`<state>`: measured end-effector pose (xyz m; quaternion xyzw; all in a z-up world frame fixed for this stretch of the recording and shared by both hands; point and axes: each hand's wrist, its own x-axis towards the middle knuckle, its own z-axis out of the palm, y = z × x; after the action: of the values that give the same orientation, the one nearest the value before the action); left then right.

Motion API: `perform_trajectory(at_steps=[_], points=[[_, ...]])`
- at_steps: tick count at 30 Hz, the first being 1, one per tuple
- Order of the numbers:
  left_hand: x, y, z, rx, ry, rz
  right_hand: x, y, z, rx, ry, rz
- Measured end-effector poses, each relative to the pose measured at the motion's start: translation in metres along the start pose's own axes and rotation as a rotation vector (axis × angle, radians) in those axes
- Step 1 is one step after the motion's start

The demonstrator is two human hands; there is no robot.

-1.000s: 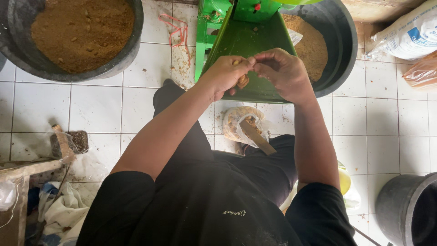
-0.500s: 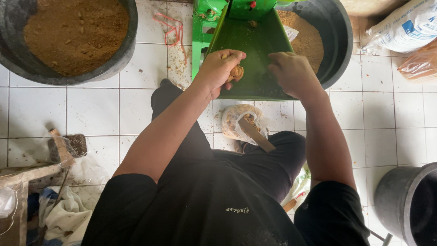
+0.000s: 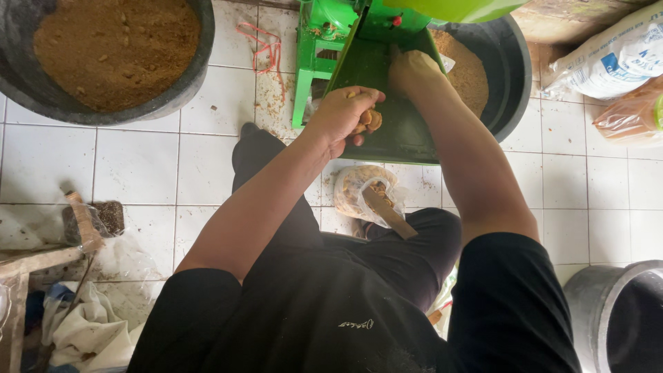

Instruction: The person sits on the floor and feeds whole nuts into a green electric grinder using a wooden stick to push them in. The person occasionally wipes the hopper with a cloth and continues feeding nuts until the clip ends.

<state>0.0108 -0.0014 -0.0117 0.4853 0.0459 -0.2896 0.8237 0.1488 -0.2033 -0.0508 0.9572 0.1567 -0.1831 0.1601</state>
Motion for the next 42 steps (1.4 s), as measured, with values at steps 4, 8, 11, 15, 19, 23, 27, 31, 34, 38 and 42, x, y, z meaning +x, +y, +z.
perform_trajectory(at_steps=[4,8,11,15,19,23,27,31,34,38,42], points=[[-0.002,0.0,0.0,-0.004,-0.003,0.006,-0.001,-0.006,0.0,0.252,0.058,0.213],[-0.002,0.004,0.002,-0.018,0.004,0.013,-0.062,-0.011,-0.04,0.191,0.078,0.134],[-0.002,0.003,0.004,-0.02,0.023,0.023,-0.136,-0.017,-0.071,0.586,0.137,0.115],[0.002,-0.002,0.002,0.007,0.07,0.023,-0.208,-0.047,-0.077,1.116,0.262,-0.057],[0.008,-0.008,0.0,0.031,0.041,0.088,-0.22,-0.073,-0.064,1.16,0.552,-0.315],[0.011,-0.008,-0.001,0.112,0.035,0.075,-0.212,-0.074,-0.054,1.148,0.62,-0.284],[0.01,-0.004,-0.002,0.128,0.068,0.001,-0.21,-0.057,-0.048,1.003,0.558,-0.063],[0.008,-0.003,-0.002,0.134,0.083,0.01,-0.205,-0.039,-0.039,0.67,0.643,-0.025],[0.007,-0.002,-0.001,0.128,0.073,0.025,-0.206,-0.027,-0.037,0.602,0.642,-0.019],[0.004,-0.001,-0.001,0.165,0.089,0.034,-0.212,-0.016,-0.038,0.644,0.564,-0.001],[0.0,0.0,0.004,0.287,0.062,0.054,-0.21,-0.008,-0.039,0.625,0.498,-0.01]])
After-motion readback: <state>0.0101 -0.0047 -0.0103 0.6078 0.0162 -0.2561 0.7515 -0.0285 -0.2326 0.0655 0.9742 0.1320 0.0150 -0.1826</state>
